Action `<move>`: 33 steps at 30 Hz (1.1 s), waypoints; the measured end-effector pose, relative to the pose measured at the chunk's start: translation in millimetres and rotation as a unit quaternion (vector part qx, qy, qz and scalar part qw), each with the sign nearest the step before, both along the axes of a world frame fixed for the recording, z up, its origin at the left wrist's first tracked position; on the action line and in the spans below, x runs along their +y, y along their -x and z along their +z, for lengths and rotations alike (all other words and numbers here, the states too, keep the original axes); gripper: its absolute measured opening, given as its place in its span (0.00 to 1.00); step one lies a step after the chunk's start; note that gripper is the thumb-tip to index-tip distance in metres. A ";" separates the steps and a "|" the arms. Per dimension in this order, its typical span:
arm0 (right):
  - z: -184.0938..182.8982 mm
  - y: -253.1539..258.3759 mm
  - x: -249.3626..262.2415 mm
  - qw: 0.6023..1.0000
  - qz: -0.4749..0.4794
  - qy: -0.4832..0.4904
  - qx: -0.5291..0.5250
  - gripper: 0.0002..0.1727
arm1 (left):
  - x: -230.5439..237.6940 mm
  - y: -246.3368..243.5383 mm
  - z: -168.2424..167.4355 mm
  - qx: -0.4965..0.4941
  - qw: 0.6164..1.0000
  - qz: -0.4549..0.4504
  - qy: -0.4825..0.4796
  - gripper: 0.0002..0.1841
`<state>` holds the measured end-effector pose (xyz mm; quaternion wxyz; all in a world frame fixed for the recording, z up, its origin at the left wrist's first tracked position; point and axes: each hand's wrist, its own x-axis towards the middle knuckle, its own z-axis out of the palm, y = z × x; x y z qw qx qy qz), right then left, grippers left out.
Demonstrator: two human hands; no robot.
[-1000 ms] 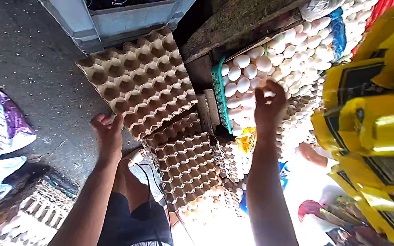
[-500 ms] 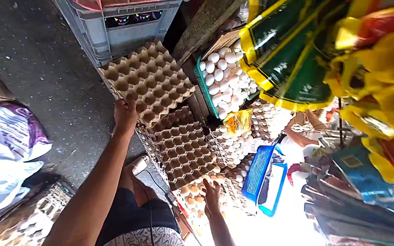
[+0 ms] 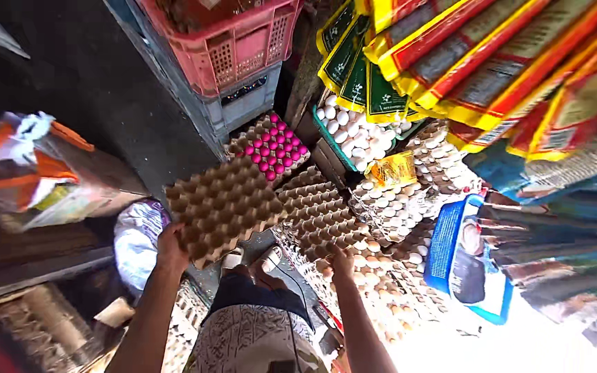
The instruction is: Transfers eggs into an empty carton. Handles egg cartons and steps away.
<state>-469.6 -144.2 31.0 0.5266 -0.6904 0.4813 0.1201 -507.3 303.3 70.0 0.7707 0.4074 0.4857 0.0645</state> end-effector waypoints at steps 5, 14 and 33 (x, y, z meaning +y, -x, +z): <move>36.2 5.5 23.9 0.996 0.015 0.034 -0.075 0.22 | 48.3 32.6 27.8 0.011 0.999 -0.006 -0.032 0.14; 90.8 42.1 121.3 0.942 0.185 -0.076 -0.271 0.22 | 54.2 21.5 47.8 -0.061 0.989 -0.136 -0.014 0.23; 113.0 165.1 78.3 0.970 0.164 0.016 -0.177 0.33 | -55.0 34.9 97.4 -0.223 0.846 -0.483 0.002 0.24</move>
